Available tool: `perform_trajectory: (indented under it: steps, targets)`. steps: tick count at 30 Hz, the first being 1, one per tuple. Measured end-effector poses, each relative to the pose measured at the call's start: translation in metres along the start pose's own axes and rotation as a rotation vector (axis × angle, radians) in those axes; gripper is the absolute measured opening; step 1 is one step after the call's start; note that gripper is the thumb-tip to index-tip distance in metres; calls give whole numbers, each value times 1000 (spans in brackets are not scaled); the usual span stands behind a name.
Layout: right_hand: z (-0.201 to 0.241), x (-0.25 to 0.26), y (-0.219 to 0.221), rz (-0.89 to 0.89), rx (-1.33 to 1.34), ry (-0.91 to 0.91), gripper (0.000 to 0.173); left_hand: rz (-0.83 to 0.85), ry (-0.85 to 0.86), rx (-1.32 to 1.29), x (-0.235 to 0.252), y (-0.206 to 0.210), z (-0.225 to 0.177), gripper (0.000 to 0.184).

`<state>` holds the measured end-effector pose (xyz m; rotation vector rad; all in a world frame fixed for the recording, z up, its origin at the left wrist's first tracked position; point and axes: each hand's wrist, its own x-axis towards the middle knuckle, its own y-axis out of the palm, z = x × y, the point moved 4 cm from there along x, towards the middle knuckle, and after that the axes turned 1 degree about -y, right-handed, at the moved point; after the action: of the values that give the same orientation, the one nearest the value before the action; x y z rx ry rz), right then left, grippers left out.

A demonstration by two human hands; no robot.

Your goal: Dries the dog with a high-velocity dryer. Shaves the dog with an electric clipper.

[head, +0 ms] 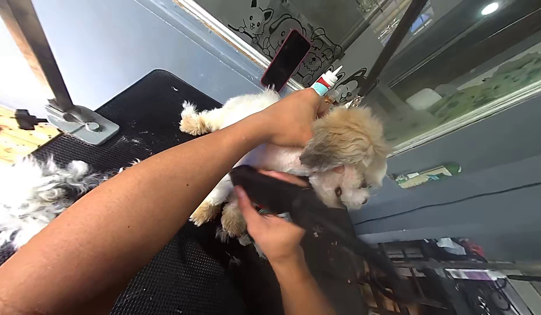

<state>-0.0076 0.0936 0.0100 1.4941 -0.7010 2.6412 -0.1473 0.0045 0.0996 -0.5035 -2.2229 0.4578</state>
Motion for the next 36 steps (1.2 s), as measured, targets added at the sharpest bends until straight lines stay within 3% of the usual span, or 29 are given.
perform_trajectory:
  steps: [3,4,7,10,12,15,16,19,20,22,24,28,30,33,36]
  targets:
    - [-8,-12,2,278,85,108,49,-8,-20,-12,-1,-1,4,16]
    - [-5,-11,-6,297,125,120,48,-7,-26,-22,-1,-2,4,16]
    - [11,-3,-35,107,149,-12,47,-10,-16,-45,-5,-4,5,16]
    - [12,0,-42,-77,71,-174,57,19,1,-96,-8,-1,3,11]
    - [0,-4,-32,-58,78,-133,57,19,17,-114,-7,-1,2,8]
    - [-11,-15,-25,136,155,-88,51,10,64,-137,-17,-3,-1,9]
    - [-8,-17,-30,176,155,-126,49,-13,101,-141,-24,-4,-3,17]
    - [16,-29,-62,235,143,-284,52,-20,141,-111,-57,2,-7,68]
    - [26,-34,-73,268,167,-292,52,-7,115,-56,-67,7,-8,75]
    - [42,-47,-90,321,281,-205,57,-35,155,161,-81,20,-14,72]
    - [53,-63,-104,288,331,-90,64,-212,228,276,-92,29,-21,56]
    - [50,-88,-122,-62,504,221,53,-378,124,148,-103,26,-37,48]
    - [39,-98,-131,-319,588,428,39,-423,198,71,-97,29,-35,48]
    - [16,-105,-146,-602,741,768,43,-348,188,151,-77,22,-46,49]
    - [1,-104,-159,-719,667,928,43,-279,127,261,-55,22,-50,51]
